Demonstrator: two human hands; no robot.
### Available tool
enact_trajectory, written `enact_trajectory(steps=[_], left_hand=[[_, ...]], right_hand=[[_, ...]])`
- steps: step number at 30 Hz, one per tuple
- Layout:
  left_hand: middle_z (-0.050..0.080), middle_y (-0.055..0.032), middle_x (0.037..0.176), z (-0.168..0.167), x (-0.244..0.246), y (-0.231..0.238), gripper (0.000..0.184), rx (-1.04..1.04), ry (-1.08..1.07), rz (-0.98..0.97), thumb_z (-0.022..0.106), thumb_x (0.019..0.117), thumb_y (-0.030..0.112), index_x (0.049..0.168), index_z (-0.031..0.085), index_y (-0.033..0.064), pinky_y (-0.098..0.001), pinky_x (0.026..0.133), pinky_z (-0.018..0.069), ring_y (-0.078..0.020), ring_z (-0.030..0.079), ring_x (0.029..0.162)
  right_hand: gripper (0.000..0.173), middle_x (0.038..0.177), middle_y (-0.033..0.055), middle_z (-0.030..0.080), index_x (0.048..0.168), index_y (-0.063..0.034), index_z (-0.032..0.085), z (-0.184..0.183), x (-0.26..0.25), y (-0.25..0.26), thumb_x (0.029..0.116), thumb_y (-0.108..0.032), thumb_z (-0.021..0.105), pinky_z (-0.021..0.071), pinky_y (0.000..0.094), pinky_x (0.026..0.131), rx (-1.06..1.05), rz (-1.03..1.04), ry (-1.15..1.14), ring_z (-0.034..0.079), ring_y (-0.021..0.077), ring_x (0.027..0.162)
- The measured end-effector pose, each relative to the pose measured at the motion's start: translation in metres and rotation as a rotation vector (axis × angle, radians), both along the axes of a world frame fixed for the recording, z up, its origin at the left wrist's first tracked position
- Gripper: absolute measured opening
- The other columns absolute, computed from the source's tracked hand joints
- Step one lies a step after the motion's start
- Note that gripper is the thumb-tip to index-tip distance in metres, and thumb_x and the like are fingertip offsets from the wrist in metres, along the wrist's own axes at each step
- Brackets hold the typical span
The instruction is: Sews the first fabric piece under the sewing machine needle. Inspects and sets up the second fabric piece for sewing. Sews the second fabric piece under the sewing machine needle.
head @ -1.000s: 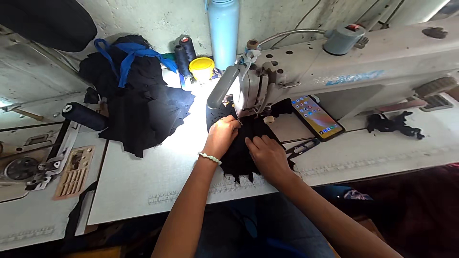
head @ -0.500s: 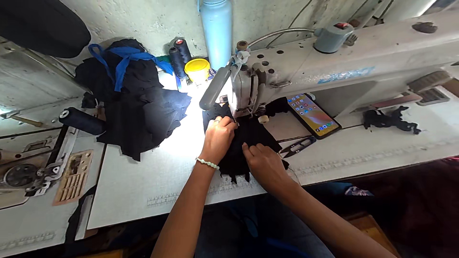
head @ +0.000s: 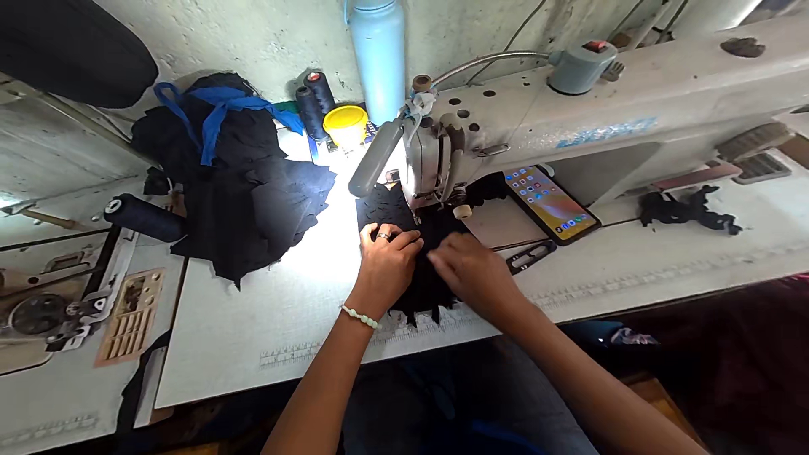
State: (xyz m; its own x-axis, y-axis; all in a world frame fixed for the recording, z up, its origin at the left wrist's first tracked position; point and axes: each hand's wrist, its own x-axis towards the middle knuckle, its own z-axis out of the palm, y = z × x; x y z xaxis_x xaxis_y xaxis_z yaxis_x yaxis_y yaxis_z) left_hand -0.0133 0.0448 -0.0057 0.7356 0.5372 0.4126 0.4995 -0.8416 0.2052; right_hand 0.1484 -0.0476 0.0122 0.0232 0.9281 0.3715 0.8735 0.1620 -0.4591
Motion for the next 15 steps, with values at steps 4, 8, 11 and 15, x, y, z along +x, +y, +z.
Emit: enact_trajectory(steps=[4, 8, 11, 15], left_hand=[[0.076, -0.0023, 0.106, -0.001, 0.001, 0.001, 0.020, 0.047, -0.006, -0.014, 0.064, 0.0895, 0.006, 0.098, 0.080, 0.0148, -0.0669, 0.102, 0.0361, -0.0301, 0.067, 0.113], [0.075, 0.0003, 0.117, -0.005, -0.001, 0.002, 0.025, 0.071, 0.008, 0.002, 0.060, 0.0927, 0.009, 0.105, 0.080, 0.0181, -0.0678, 0.103, 0.0354, -0.0292, 0.065, 0.120], [0.074, -0.0004, 0.122, -0.007, 0.000, 0.000, 0.023, 0.086, 0.002, -0.001, 0.061, 0.0914, 0.008, 0.102, 0.080, 0.0165, -0.0709, 0.105, 0.0331, -0.0308, 0.062, 0.125], [0.073, -0.0008, 0.126, -0.004, 0.004, -0.003, 0.024, 0.100, 0.059, 0.015, 0.062, 0.0906, 0.008, 0.104, 0.078, 0.0176, -0.0763, 0.106, 0.0287, -0.0341, 0.060, 0.130]], right_hand=[[0.025, 0.121, 0.0104, 0.074, 0.114, -0.0042, 0.077, -0.009, 0.013, 0.031, 0.1001, -0.009, 0.057, 0.0560, 0.0440, 0.097, 0.088, 0.153, 0.095, 0.070, 0.0281, 0.113], [0.030, 0.129, 0.0099, 0.071, 0.120, -0.0038, 0.075, -0.040, 0.022, 0.040, 0.0977, -0.004, 0.056, 0.0547, 0.0511, 0.092, 0.114, 0.170, -0.088, 0.067, 0.0334, 0.115], [0.028, 0.128, 0.0111, 0.071, 0.116, -0.0016, 0.076, -0.045, 0.025, 0.035, 0.0955, -0.005, 0.057, 0.0551, 0.0512, 0.087, 0.163, 0.168, -0.221, 0.068, 0.0350, 0.110], [0.028, 0.125, 0.0131, 0.072, 0.117, 0.0003, 0.074, -0.045, 0.028, 0.034, 0.0951, -0.005, 0.058, 0.0555, 0.0490, 0.086, 0.215, 0.180, -0.320, 0.069, 0.0340, 0.107]])
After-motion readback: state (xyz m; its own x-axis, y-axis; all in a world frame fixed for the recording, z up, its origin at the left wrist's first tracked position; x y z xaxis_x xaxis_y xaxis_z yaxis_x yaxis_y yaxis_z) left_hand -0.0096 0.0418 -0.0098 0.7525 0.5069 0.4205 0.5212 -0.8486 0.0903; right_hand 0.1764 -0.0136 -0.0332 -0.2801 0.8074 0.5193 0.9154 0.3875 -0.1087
